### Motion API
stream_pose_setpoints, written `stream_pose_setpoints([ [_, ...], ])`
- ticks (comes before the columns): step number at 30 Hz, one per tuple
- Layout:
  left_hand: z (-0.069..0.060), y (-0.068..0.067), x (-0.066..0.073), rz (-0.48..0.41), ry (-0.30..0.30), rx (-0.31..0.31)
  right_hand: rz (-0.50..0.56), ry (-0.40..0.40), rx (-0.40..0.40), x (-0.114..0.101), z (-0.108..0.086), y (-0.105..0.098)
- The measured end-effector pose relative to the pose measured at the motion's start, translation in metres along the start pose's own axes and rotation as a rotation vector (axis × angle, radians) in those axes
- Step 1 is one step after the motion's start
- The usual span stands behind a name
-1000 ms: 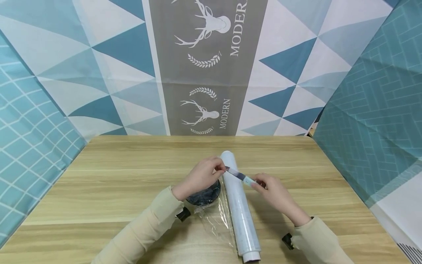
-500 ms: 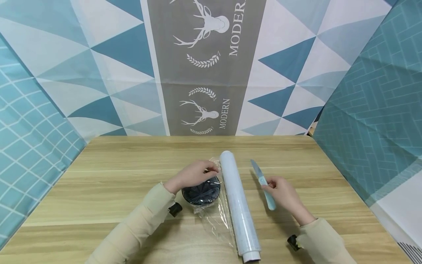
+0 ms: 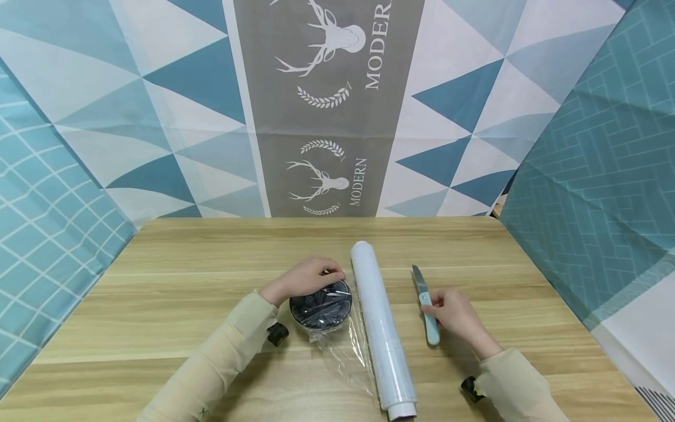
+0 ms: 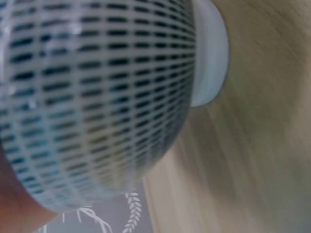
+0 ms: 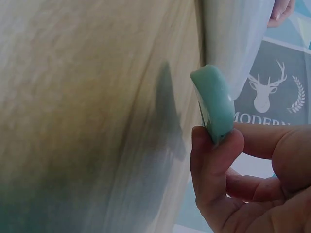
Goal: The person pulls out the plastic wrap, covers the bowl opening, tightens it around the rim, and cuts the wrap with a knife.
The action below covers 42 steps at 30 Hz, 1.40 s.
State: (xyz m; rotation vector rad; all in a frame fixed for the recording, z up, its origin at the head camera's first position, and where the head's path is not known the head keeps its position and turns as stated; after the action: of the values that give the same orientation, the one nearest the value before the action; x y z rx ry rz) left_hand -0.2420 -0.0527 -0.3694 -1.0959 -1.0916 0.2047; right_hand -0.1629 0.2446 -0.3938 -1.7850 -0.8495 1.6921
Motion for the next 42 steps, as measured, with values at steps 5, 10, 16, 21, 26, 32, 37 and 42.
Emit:
stream_pose_setpoints([
  [5,0.001,0.003,-0.003,-0.042,-0.003,-0.008,0.003,0.032,-0.016,0.003,0.001,0.002],
  [10,0.005,0.006,-0.009,-0.055,-0.009,-0.026,0.000,0.042,-0.025,0.005,0.001,0.005],
  [16,0.009,0.006,-0.013,-0.013,-0.016,-0.046,-0.012,0.058,-0.029,0.006,0.001,0.007],
  [21,0.010,0.006,-0.013,-0.023,-0.024,-0.045,-0.049,0.069,-0.037,0.006,0.002,0.007],
  [26,0.011,0.006,-0.019,-0.055,-0.026,-0.032,-0.097,0.070,-0.046,0.006,0.001,0.008],
  [32,0.011,0.007,-0.030,-0.117,-0.060,-0.037,-0.170,0.009,-0.011,-0.002,-0.003,0.006],
  [37,0.009,0.008,-0.033,-0.171,-0.120,-0.042,-0.194,-0.118,0.080,-0.029,-0.002,0.002],
  [42,0.005,0.009,-0.032,-0.213,-0.196,-0.063,-0.050,-0.247,0.065,-0.063,0.002,0.005],
])
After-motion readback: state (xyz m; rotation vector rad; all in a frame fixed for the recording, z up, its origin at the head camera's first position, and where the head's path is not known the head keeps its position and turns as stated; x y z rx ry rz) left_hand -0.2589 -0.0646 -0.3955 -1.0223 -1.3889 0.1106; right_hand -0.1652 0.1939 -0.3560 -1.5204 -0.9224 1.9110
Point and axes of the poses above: each hand's wrist, its own z-axis towards the middle knuckle, its own y-axis out of the palm, x = y × z, the point moved 1 cm from there along z, towards the middle knuckle, and after that the axes turned 5 degrees about -y, right-handed, at the moved point
